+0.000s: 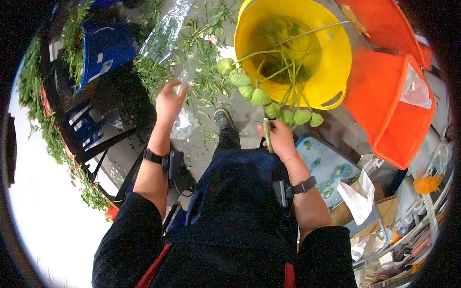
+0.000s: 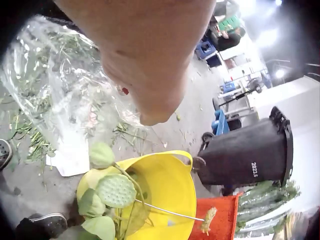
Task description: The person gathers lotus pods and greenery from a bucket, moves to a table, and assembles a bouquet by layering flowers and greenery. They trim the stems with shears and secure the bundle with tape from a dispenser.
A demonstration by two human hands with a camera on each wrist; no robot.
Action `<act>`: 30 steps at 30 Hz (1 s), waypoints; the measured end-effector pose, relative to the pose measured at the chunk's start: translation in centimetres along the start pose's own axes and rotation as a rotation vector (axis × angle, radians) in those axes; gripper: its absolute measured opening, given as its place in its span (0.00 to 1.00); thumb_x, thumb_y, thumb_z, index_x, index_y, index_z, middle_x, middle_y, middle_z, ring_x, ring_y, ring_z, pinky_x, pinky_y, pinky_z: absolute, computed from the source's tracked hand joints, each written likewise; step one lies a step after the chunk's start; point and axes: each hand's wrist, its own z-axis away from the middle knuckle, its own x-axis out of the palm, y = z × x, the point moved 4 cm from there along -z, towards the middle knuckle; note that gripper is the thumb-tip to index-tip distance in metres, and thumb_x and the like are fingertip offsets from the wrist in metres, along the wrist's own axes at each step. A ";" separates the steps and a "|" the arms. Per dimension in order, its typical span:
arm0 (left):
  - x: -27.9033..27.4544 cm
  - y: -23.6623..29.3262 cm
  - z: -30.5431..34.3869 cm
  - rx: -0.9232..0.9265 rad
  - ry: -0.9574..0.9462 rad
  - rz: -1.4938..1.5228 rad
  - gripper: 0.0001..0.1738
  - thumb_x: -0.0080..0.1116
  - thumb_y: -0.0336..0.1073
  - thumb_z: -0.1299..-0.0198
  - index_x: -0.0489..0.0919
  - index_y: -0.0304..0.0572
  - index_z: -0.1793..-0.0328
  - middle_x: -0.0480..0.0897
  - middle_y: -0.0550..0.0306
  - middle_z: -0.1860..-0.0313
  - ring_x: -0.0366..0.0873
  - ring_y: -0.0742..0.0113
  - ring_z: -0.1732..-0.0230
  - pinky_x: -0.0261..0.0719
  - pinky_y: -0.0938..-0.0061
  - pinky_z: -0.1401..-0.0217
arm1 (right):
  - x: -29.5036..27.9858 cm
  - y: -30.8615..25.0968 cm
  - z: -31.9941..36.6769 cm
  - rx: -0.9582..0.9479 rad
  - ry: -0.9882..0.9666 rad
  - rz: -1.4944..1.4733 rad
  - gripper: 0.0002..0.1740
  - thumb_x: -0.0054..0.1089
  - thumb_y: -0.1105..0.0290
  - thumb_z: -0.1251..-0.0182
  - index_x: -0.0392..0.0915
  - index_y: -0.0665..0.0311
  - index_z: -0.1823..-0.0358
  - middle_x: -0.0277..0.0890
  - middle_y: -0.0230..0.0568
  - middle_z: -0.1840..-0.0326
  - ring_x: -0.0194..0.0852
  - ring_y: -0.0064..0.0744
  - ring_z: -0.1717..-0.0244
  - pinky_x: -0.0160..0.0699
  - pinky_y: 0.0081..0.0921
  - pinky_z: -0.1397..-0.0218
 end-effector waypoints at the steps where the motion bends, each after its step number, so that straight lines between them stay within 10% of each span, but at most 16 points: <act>1: -0.3 -1.2 0.8 -0.096 -0.050 0.006 0.18 0.59 0.51 0.46 0.83 0.54 0.54 0.83 0.46 0.66 0.81 0.46 0.61 0.78 0.60 0.54 | 0.2 -0.2 0.0 -0.018 -0.010 0.015 0.26 0.64 0.54 0.40 0.73 0.68 0.50 0.78 0.36 0.69 0.71 0.18 0.79 0.70 0.16 0.78; 13: 9.3 0.7 -5.8 0.405 -0.182 -0.287 0.33 0.59 0.50 0.46 0.66 0.62 0.31 0.80 0.52 0.56 0.79 0.54 0.52 0.75 0.59 0.51 | 0.6 -0.9 -0.7 -0.086 0.101 -0.146 0.23 0.62 0.61 0.37 0.71 0.70 0.48 0.77 0.37 0.68 0.69 0.18 0.79 0.67 0.15 0.79; 16: 11.5 4.7 -7.0 0.677 -0.068 -0.386 0.30 0.61 0.55 0.47 0.71 0.68 0.36 0.79 0.55 0.63 0.78 0.55 0.55 0.77 0.61 0.56 | 0.8 0.1 -0.7 -0.087 0.114 -0.151 0.22 0.62 0.63 0.37 0.70 0.70 0.47 0.77 0.37 0.68 0.69 0.17 0.79 0.67 0.15 0.78; 30: 13.3 9.4 -7.7 0.837 -0.147 -0.330 0.11 0.58 0.46 0.46 0.82 0.62 0.56 0.79 0.56 0.68 0.79 0.57 0.63 0.78 0.61 0.61 | -1.2 1.6 -1.0 -0.041 0.152 -0.351 0.20 0.59 0.55 0.34 0.72 0.65 0.53 0.76 0.35 0.68 0.70 0.18 0.79 0.67 0.14 0.80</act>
